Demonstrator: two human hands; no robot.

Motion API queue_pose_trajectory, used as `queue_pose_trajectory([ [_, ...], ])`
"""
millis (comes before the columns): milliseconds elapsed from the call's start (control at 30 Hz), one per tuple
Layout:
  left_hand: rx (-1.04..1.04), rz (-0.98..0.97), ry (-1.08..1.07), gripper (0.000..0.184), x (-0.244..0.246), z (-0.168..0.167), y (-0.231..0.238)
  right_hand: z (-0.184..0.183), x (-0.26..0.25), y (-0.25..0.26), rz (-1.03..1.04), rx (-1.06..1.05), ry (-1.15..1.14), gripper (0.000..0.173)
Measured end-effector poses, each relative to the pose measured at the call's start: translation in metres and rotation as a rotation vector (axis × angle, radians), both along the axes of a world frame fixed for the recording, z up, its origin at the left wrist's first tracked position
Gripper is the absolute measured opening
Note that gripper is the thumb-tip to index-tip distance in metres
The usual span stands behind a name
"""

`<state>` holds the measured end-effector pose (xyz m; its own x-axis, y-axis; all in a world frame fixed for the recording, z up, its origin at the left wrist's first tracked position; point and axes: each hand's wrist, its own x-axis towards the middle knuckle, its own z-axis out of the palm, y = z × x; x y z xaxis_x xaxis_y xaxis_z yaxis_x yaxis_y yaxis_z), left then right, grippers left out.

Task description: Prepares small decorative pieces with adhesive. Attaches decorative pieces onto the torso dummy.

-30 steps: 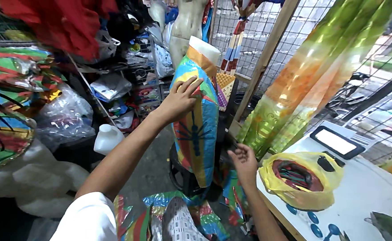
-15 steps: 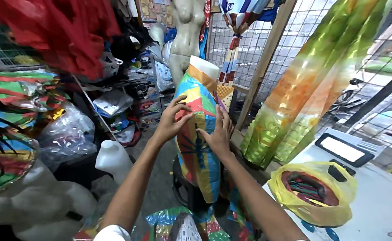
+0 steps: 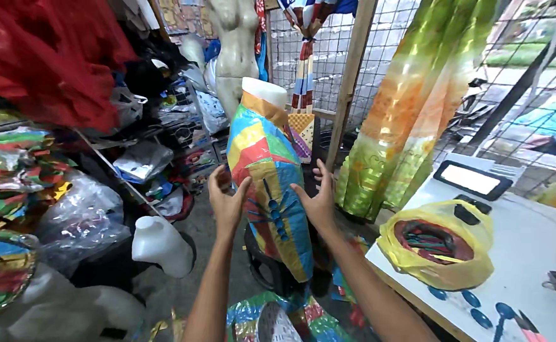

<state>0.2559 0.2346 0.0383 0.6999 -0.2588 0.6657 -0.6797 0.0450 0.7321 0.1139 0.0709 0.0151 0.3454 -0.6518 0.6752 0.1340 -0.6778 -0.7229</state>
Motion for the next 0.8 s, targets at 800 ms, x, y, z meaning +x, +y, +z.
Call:
queue_pose_trajectory([
  [800,0.348,-0.159,-0.467,0.022,0.022,0.046,-0.004,0.033,0.055,-0.004,-0.058,-0.441,0.238,0.097],
])
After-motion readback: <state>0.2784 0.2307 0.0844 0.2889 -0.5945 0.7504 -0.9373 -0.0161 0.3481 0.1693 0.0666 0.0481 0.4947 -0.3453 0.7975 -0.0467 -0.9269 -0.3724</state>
